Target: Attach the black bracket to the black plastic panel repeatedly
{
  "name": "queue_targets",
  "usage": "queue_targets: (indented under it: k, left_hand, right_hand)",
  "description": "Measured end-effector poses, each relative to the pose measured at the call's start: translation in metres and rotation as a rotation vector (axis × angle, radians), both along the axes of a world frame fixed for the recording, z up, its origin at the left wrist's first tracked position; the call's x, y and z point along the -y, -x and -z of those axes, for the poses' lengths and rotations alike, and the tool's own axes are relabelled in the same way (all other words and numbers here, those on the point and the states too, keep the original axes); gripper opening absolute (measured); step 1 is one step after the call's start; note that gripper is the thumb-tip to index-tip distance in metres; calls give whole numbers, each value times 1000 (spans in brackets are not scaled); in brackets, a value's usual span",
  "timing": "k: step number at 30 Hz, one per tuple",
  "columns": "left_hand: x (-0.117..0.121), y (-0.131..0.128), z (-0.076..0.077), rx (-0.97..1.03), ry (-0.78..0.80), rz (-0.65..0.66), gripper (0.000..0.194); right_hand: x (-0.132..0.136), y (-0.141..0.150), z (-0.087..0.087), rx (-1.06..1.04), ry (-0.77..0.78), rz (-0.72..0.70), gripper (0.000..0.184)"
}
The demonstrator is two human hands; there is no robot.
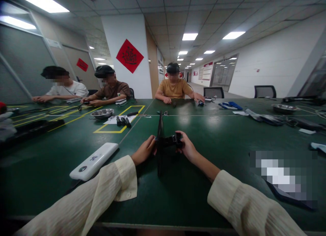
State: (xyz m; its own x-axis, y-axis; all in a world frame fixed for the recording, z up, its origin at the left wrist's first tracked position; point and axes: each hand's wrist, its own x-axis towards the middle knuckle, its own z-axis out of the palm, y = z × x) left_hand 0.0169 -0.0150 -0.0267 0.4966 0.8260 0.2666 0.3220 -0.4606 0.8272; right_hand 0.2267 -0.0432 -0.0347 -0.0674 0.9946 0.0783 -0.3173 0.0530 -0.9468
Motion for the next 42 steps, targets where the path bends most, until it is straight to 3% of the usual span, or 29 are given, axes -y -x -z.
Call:
queue_targets:
  k: [4, 20, 29, 37, 42]
  left_hand:
    - [1, 0, 1, -13, -19, 9, 27]
    - [6, -1, -4, -134, -77, -36, 28]
    - [6, -1, -8, -48, -94, -70, 29]
    - [4, -2, -6, -68, 23, -123, 44]
    - [5, -4, -5, -75, -23, -212, 31]
  right_hand:
    - [2, 3, -1, -73, 64, -6, 42]
    - [1, 4, 1, -123, 77, -27, 43]
    - [7, 9, -4, -83, 27, -31, 40]
    - [11, 17, -6, -142, 71, 6, 38]
    - [14, 23, -7, -219, 125, 70, 37]
